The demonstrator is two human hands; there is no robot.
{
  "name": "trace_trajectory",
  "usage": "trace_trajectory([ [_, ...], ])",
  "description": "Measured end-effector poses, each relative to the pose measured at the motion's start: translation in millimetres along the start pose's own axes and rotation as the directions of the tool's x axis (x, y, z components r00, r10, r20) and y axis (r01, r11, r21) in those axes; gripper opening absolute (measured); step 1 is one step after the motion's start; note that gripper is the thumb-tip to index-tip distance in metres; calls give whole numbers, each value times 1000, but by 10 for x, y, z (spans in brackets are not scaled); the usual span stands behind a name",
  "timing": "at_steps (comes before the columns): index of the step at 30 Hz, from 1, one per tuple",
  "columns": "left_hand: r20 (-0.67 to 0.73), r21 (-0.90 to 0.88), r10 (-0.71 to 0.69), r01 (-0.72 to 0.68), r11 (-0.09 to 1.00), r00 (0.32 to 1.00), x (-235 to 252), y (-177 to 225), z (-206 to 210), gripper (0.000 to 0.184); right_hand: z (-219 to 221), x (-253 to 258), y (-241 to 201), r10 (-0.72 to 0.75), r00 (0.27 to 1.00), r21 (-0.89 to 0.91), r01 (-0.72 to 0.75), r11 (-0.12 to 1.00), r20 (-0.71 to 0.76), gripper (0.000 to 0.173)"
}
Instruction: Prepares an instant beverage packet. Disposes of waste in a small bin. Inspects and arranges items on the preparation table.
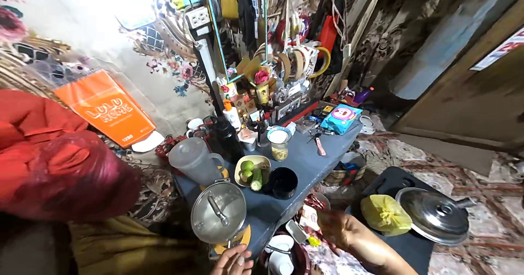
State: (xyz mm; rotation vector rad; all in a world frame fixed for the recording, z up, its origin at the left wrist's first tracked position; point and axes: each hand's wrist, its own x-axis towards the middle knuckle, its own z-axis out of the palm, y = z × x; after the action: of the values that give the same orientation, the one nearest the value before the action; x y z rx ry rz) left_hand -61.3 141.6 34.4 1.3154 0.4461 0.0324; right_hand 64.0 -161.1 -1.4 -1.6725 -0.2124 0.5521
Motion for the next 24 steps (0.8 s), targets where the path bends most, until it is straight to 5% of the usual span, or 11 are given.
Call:
trace_trajectory([
  [2,-3,34,7,-7,999,1000,-6,20,3,24,32,50,-115,151,988,-365,-132,922,26,16],
  [3,5,48,15,-15,999,1000,4,26,8,25,47,63,-127,170,985,-401,-144,905,30,18],
  [6,11,53,36,-37,998,999,27,50,64,25,97,23,-103,-66,995,175,52,983,76,11],
  [7,5,52,33,-33,998,999,9,59,78,25,139,12,-144,-73,993,188,55,981,92,10],
  [10,13,51,30,-31,998,999,7,74,128,25,209,84,-279,87,987,-297,-43,954,138,15],
  [13,49,57,67,-70,996,997,43,89,142,24,256,50,-241,-140,972,233,95,968,187,11],
  [14,46,55,74,-77,996,996,36,95,134,25,290,33,-278,-162,967,265,108,958,194,10],
  [16,32,53,81,-82,995,996,45,119,137,25,312,83,-359,-27,981,-222,71,972,194,16],
  [18,46,63,92,-95,994,995,62,143,172,25,362,170,-390,198,964,-621,-45,782,179,26],
  [24,184,156,210,-239,958,960,33,199,346,25,512,138,-495,145,961,-648,43,760,234,31],
])
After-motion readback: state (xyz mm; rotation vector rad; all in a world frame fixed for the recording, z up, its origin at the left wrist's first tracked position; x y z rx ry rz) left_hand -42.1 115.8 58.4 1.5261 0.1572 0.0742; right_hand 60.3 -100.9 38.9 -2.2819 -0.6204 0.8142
